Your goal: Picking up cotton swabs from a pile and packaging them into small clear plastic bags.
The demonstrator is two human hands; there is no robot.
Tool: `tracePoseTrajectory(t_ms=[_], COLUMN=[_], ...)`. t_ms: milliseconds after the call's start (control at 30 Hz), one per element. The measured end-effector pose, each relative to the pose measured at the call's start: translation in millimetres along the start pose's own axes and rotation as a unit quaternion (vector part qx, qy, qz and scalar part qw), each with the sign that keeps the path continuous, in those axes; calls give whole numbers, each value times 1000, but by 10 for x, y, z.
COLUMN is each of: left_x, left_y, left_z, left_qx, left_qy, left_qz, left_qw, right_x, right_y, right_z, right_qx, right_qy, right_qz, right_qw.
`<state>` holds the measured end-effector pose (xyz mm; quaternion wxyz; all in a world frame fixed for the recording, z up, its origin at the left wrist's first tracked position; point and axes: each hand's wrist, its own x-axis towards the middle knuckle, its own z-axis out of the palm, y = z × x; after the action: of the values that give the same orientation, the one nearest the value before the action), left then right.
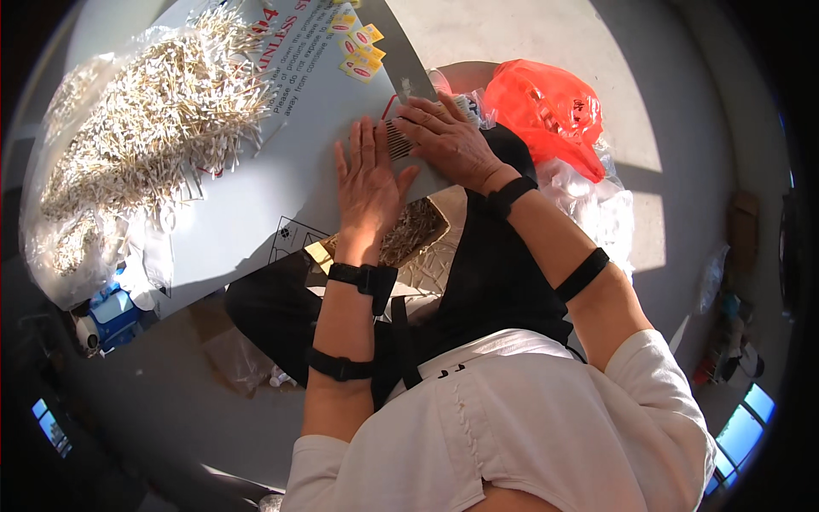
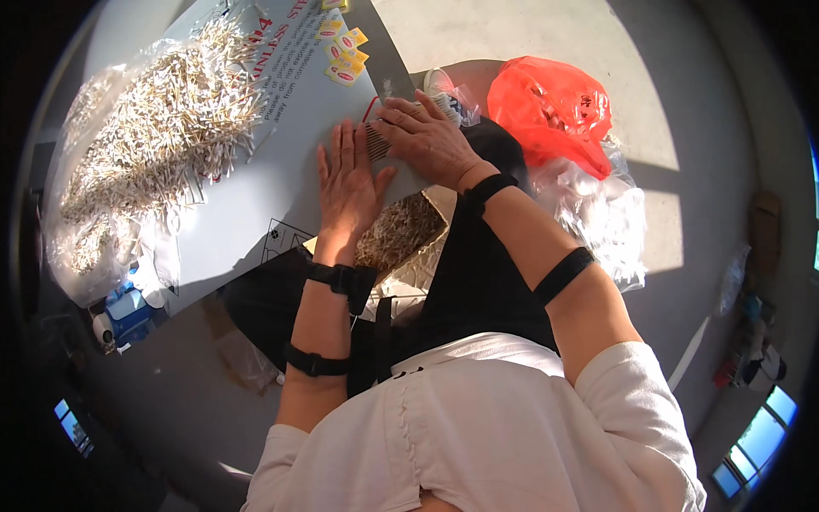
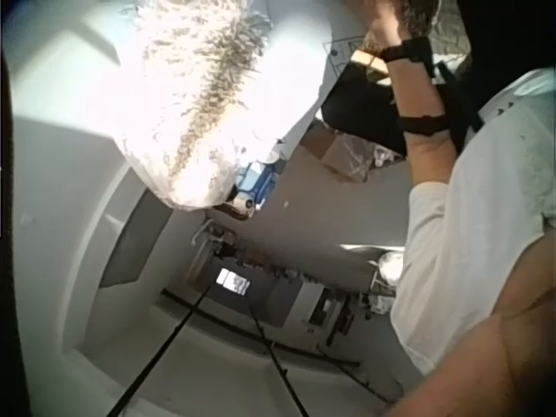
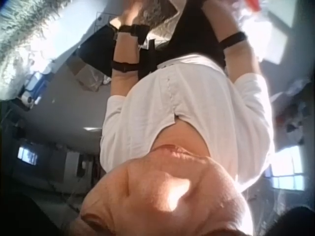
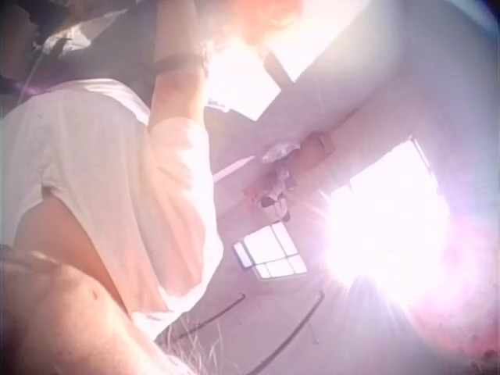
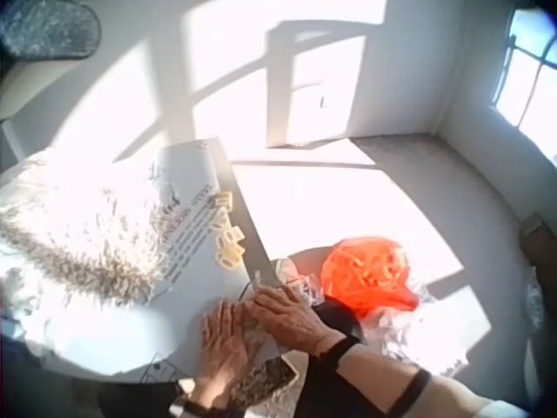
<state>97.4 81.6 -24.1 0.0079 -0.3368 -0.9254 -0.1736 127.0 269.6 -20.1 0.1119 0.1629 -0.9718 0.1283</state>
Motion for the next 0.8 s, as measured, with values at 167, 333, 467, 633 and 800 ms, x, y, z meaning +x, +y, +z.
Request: tracePoseTrajectory(t_ms=[167,333,467,633,800], left_x=[26,60,85,118,145], left_y=[16,88,134,202,251], left_z=[-2,34,64,95,115], left_qx=[9,13,10,6,0], left_qy=[-17,-22,-15,-15,-16], left_qz=[-9,-14,-14,-11,-4], left_qw=[1000,1000,1000,1000,1000], right_x=[-135,-238,-240,-252,-253], right_y=[263,315,300,305,315], right_z=[-78,71,105,105,108], right_qx=[6,157,263,274,284], right_qy=[117,48,71,71,74], right_qz=[220,205,212,212,213], right_qw=[969,965,938,936,932])
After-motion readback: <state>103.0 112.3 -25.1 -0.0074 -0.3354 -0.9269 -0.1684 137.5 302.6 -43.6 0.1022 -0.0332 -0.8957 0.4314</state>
